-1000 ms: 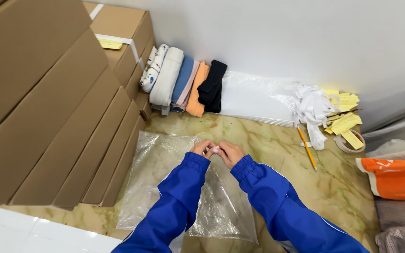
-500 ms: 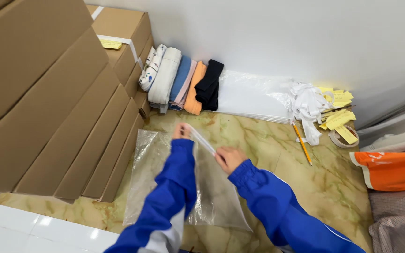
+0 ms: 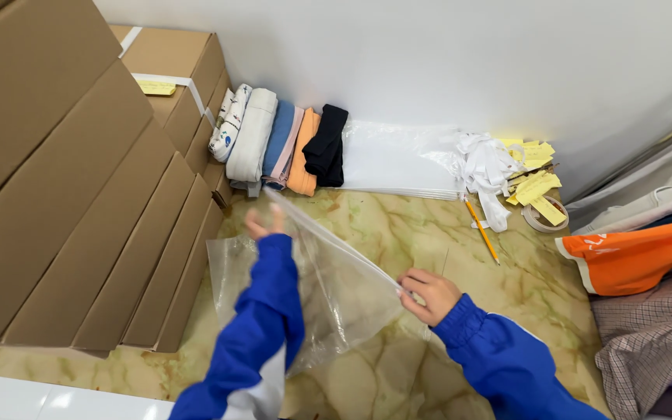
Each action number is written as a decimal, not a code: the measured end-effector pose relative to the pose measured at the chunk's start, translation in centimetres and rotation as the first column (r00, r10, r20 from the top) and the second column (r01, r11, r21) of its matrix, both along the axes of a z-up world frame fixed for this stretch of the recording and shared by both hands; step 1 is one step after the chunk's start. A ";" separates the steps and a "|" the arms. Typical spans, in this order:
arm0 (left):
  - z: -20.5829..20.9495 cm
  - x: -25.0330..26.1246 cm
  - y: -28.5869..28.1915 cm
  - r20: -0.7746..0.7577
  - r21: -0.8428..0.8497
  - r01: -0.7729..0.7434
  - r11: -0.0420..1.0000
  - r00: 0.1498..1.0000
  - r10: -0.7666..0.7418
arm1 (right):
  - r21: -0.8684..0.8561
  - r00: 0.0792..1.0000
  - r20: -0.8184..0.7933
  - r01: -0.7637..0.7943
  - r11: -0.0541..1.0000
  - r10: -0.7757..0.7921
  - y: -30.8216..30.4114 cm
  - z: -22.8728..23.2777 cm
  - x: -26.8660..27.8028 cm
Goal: The person places a folded black garment into a clear plastic bag and seals it. They then place the bagged item into a cardboard box, close the box, and write on a yellow sticky note with a pencil before placing the note on the box.
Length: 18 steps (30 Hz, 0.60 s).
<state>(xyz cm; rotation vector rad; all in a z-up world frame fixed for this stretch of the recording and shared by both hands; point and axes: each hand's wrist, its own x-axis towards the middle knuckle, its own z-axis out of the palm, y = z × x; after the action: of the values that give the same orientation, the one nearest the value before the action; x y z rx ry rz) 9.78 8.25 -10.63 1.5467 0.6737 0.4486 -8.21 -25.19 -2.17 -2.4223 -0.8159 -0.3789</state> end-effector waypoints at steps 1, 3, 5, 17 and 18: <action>-1.2 -0.3 -2.0 0.005 0.001 -0.003 1.000 1.000 0.003 | 0.001 1.000 0.005 -0.003 1.000 0.003 0.9 0.2 0.0; -3.9 -1.6 -5.8 -0.294 -0.397 0.306 0.865 0.851 -0.435 | 0.036 0.992 0.118 -0.051 0.998 0.047 2.6 0.4 -0.3; -0.5 -4.9 -7.4 -0.242 -0.437 0.327 0.838 0.855 -0.460 | 0.037 0.985 0.140 -0.103 0.994 0.097 4.4 0.0 -0.6; -5.6 -8.1 -5.7 -0.082 -0.252 0.562 0.788 0.799 -0.596 | 0.194 0.843 -0.531 0.031 0.981 0.078 7.3 -3.8 -0.3; -5.7 -8.9 -6.1 -0.003 -0.314 0.569 0.760 0.800 -0.600 | 0.235 0.720 -0.694 0.216 0.948 0.008 7.0 -4.9 0.0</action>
<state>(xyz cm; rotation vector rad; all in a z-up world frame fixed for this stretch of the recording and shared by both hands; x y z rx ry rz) 0.85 2.16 -16.32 1.4021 0.2794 -0.2088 -8.17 -18.18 -7.05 -2.0676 -0.2512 0.3466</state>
